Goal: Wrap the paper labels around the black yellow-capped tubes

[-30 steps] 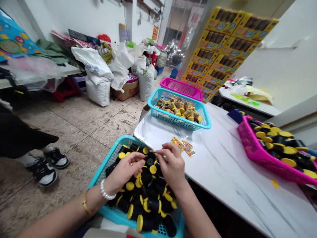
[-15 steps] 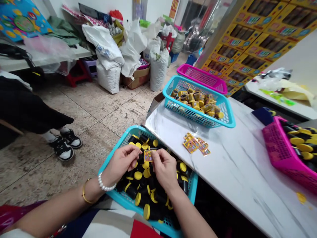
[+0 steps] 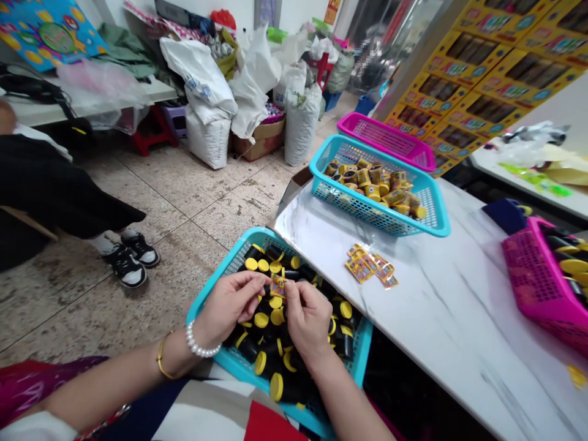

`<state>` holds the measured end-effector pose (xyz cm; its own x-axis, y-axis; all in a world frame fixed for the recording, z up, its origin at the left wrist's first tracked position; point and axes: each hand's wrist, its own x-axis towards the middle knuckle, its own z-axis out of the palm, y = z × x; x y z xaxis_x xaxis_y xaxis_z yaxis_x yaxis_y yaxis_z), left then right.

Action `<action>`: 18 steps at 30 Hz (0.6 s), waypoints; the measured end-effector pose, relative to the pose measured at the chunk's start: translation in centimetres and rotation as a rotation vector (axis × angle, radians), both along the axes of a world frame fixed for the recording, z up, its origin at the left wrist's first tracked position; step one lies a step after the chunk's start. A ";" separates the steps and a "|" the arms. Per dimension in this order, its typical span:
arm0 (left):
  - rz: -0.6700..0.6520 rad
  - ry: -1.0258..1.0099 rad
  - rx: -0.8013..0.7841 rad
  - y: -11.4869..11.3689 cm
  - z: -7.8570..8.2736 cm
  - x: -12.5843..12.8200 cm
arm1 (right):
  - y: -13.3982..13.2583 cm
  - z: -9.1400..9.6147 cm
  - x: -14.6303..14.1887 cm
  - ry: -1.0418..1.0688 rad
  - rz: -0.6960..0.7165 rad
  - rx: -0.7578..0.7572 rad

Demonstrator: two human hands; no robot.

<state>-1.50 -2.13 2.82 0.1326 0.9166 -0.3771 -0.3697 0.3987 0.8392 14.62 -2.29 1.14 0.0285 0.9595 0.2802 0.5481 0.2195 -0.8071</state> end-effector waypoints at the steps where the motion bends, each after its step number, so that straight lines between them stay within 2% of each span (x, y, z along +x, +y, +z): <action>1: -0.010 -0.007 -0.016 0.0 -0.1 0.0 | 0.0 0.0 0.0 -0.006 0.008 0.019; 10: -0.011 -0.017 -0.051 -0.1 -0.5 -0.1 | -0.1 0.0 0.1 -0.044 0.044 0.118; 18: -0.032 0.053 -0.048 -0.4 -0.9 -0.3 | 0.1 0.4 -0.4 -0.044 0.224 0.132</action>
